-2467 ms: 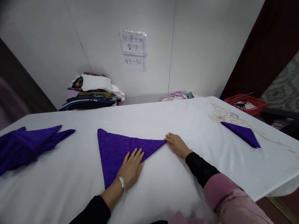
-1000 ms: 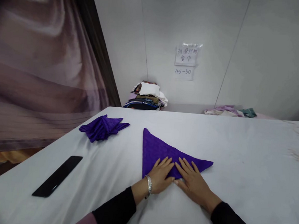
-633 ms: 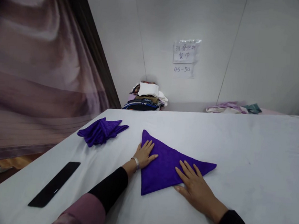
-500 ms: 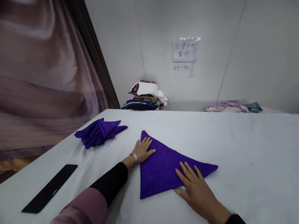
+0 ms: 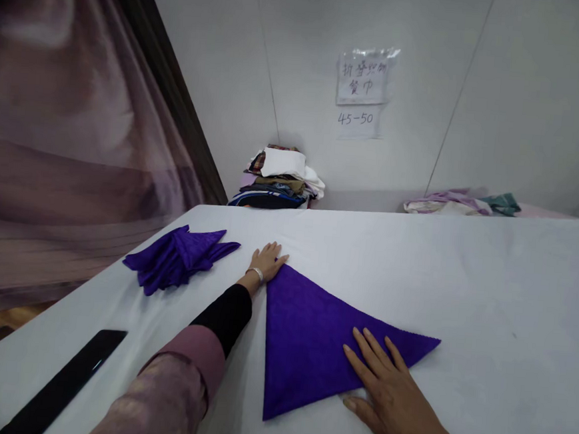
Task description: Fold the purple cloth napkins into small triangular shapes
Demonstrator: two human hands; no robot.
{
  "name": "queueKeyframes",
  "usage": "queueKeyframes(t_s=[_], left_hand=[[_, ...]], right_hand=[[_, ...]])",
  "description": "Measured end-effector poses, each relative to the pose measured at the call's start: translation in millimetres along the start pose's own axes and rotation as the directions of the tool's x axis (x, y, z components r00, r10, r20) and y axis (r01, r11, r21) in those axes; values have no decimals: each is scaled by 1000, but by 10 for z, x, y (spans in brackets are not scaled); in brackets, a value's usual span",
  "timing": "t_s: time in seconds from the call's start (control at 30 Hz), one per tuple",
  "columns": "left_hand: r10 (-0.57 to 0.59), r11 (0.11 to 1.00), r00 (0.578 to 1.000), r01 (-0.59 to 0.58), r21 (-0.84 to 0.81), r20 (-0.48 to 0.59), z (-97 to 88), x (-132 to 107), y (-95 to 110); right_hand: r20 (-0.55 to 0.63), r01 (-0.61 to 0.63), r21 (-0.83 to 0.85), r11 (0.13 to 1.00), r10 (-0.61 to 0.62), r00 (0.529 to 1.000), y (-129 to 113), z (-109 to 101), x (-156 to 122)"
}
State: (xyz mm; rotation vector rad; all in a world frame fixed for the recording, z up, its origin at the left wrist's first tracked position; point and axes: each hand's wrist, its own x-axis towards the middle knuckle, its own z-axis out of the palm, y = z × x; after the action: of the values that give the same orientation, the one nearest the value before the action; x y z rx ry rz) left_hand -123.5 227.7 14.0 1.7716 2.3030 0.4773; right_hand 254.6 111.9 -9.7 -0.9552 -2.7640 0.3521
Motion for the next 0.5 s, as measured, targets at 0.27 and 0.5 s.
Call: queueKeyframes(t_s=[0.27, 0.5], left_hand=[[-122, 941, 984, 74, -331, -127, -133, 67, -221], [-10, 863, 999, -17, -505, -50, -168, 5, -252]], right_hand=[[15, -2, -9, 1000, 2, 1000, 29, 34, -21], [21, 1, -34, 999, -1, 1000, 34, 34, -14]])
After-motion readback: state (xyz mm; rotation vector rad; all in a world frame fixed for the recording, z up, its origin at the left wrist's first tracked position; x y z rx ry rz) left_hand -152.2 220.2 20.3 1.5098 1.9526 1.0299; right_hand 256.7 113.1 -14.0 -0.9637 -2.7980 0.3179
